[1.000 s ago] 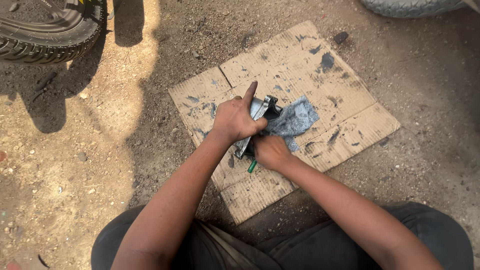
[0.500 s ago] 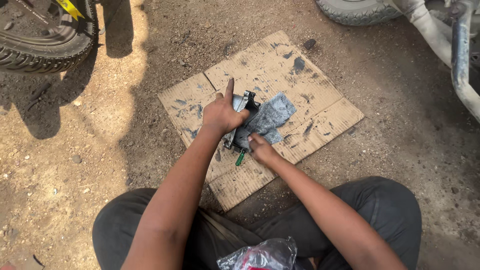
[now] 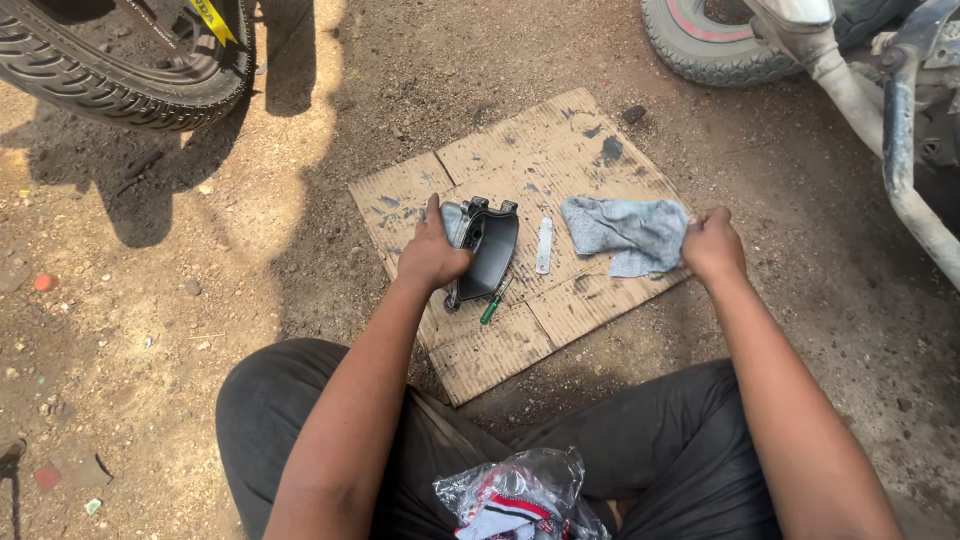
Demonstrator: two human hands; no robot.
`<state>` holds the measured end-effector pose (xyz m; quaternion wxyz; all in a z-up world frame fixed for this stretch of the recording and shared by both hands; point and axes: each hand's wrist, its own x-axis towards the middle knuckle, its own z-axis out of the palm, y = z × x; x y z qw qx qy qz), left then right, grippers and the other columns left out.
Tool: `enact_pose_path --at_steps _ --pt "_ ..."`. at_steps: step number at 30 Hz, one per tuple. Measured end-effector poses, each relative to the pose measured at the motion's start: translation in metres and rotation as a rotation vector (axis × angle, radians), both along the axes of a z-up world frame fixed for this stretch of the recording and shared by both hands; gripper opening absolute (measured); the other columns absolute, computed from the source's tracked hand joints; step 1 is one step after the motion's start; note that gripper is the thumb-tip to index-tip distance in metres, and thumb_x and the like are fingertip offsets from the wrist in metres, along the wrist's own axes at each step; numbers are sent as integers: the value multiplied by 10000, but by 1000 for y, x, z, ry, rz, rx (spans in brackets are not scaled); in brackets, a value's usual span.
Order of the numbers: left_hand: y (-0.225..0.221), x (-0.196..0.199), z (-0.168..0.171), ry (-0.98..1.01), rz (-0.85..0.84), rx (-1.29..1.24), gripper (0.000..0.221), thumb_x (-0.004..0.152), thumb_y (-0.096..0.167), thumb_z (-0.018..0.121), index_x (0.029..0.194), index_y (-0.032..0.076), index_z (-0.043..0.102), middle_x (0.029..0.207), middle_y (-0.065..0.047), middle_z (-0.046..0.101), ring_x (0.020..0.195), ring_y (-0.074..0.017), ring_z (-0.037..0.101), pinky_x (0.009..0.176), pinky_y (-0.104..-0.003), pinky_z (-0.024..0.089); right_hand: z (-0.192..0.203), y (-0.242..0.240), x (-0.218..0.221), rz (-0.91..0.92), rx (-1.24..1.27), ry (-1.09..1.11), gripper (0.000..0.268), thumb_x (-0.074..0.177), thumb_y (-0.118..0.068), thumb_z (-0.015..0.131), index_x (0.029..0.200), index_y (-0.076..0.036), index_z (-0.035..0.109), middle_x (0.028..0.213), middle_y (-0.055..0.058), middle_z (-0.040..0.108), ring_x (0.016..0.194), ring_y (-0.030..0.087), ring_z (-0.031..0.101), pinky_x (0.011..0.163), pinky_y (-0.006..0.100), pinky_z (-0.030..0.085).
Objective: The person cleans a metal motorcycle engine component by hand using a screwdriver to scrape away dirt and residue and wiping it with a cloth.
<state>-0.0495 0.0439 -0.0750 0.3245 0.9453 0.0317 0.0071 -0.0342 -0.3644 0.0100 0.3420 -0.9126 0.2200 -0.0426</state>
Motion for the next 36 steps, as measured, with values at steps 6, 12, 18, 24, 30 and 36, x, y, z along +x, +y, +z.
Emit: enact_pose_path --at_steps 6,12,18,24,30,36 --pt "15 13 -10 37 264 -496 831 684 275 756 1430 49 467 1235 -261 686 1107 -362 697 973 -402 539 -49 22 -48 220 -313 37 390 1002 -313 616 1235 -11 535 1080 294 716 1022 451 690 904 516 526" --pt "-14 7 36 -131 132 -606 877 621 162 696 1469 135 471 1084 -224 717 998 -357 721 903 -410 563 -57 59 -44 515 -168 71 361 957 -303 594 1199 -37 572 1065 227 710 972 365 701 889 474 531" --pt "-45 5 78 -397 -208 -35 921 581 181 705 1465 89 466 1128 -202 697 1076 -399 652 936 -470 533 -82 70 -36 851 -355 182 327 963 -337 582 1097 -46 647 1057 153 699 988 332 677 889 466 534" --pt "-44 9 61 -280 16 -40 800 618 202 703 1386 59 532 1139 -184 689 1091 -387 647 912 -466 528 -61 115 -66 1006 -441 353 344 997 -332 577 1262 -114 600 957 99 716 866 257 716 798 412 596" --pt "-39 18 56 -190 205 -89 587 639 298 778 1159 49 666 1153 -178 651 1142 -374 602 968 -459 500 -62 188 -86 1116 -313 295 487 932 -398 667 1377 -219 581 951 113 739 862 282 735 780 437 571" --pt "-33 28 46 -58 252 -137 587 684 312 778 1189 38 659 1179 -224 641 1135 -400 594 1002 -464 480 -95 198 -104 1141 -383 93 371 900 -344 703 1149 -84 614 1026 184 653 864 379 687 744 497 550"
